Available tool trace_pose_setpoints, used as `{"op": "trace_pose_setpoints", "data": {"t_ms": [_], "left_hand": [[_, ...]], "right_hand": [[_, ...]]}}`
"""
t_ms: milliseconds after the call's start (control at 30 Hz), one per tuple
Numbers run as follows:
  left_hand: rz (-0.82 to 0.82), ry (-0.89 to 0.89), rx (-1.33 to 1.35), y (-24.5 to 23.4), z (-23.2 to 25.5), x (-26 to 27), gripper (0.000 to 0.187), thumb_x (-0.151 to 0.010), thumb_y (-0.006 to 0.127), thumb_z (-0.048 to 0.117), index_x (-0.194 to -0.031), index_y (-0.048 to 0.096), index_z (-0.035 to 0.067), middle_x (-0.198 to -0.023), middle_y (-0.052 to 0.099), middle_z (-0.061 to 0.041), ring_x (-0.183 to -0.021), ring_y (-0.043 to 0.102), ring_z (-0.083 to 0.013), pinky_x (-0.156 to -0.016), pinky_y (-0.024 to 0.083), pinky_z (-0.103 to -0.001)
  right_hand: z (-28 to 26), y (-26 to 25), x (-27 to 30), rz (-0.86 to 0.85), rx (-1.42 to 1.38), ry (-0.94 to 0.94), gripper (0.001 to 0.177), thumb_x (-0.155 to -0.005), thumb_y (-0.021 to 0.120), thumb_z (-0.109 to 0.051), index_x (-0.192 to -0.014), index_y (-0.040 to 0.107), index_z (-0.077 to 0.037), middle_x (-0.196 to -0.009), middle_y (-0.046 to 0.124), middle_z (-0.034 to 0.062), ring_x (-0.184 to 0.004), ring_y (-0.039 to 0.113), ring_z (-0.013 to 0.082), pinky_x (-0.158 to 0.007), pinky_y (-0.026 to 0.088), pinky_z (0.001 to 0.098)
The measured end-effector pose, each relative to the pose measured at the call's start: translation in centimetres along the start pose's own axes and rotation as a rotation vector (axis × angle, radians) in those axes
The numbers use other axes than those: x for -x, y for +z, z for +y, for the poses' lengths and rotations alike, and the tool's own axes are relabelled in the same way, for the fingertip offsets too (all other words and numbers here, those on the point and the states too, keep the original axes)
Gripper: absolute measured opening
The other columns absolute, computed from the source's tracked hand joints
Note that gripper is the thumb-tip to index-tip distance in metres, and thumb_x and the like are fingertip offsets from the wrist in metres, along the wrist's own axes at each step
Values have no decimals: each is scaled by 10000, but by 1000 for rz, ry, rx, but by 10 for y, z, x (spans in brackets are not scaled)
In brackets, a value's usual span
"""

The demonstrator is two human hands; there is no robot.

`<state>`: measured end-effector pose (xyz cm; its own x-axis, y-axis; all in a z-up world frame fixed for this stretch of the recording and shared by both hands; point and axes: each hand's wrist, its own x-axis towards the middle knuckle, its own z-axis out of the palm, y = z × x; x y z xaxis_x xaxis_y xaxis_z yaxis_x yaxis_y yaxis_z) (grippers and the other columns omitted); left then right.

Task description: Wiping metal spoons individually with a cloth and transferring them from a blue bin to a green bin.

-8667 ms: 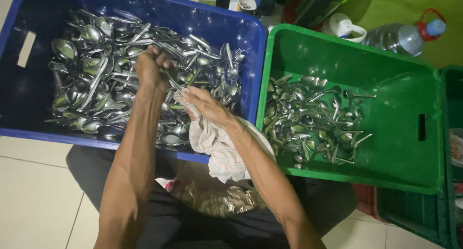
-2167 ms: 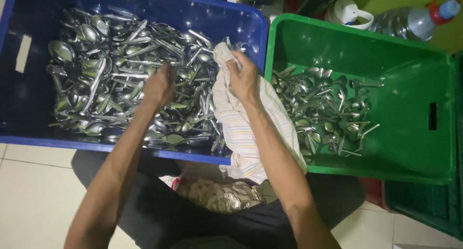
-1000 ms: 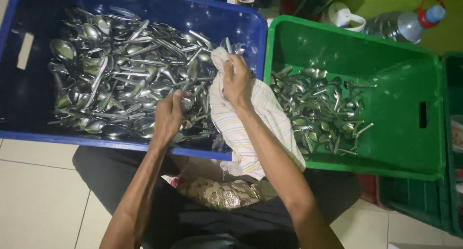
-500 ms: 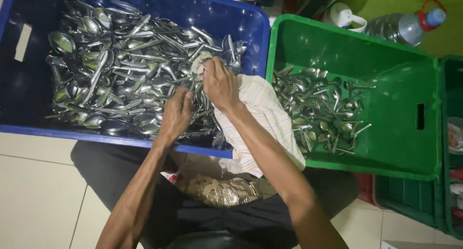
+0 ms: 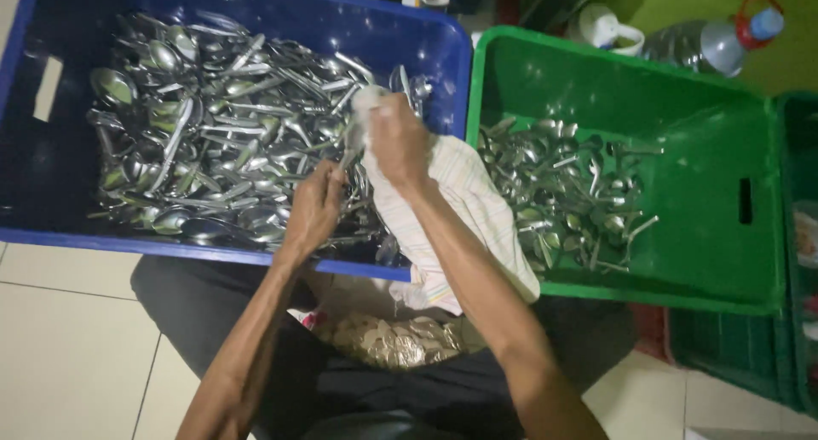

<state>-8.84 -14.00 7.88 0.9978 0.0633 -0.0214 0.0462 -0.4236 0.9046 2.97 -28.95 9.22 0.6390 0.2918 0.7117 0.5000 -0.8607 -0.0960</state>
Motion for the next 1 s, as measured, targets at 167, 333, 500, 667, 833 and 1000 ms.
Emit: {"op": "trace_pose_setpoints", "data": {"t_ms": [167,333,500,667,833,1000], "left_hand": [[20,-38,170,6,29,7,303,-1096,407,266,-983,624,88,-715,588,-145,-742,598,-317,-774,496,-459],[37,-94,333,23,36,-9,312,-1087,421,260,-913,633,113,-683,535,-35,-709,530,-218,-768,480,-382],[71,17,128,26,37,-16,451,-1096,491,277,-752,634,23,-696,633,-239,-715,624,-332,-778,483,-445],[33,-211,-145,-17,31,-24,664,-1034,519,639,-870,719,27,-810,708,-237,-866,696,-430,-810,495,-505],[155,95,286,-19,35,-59,545,-1098,541,390,-1406,462,-53,-1262,643,-318,-1261,560,-477,-1085,393,-589],[319,-184,445,4,-8,-90,493,-1094,362,348,-934,716,43,-639,645,-100,-594,701,-206,-540,524,-306]], "right_hand": [[-10,-40,-12,-238,-981,1094,311,-1011,543,-412,-1167,598,-150,-1148,631,84,-1172,555,288,-1081,366,433],[-43,-82,-20,-196,-1535,1173,209,-1024,631,-309,-1029,697,-111,-1012,561,-15,-1003,526,144,-951,420,295],[-28,-76,3,-308,-1580,1065,157,-888,806,-222,-877,729,-86,-773,662,-20,-713,588,61,-660,485,226],[-4,-29,17,-580,-1129,914,311,-957,670,-352,-1102,716,-81,-824,632,52,-714,541,109,-630,366,305],[-33,-49,29,-552,-1212,707,245,-1008,648,-288,-895,747,-95,-867,689,36,-864,572,108,-849,506,319],[-44,-62,20,-807,-859,416,331,-1039,473,-308,-1081,638,-24,-870,735,258,-897,715,452,-751,515,510]]}}
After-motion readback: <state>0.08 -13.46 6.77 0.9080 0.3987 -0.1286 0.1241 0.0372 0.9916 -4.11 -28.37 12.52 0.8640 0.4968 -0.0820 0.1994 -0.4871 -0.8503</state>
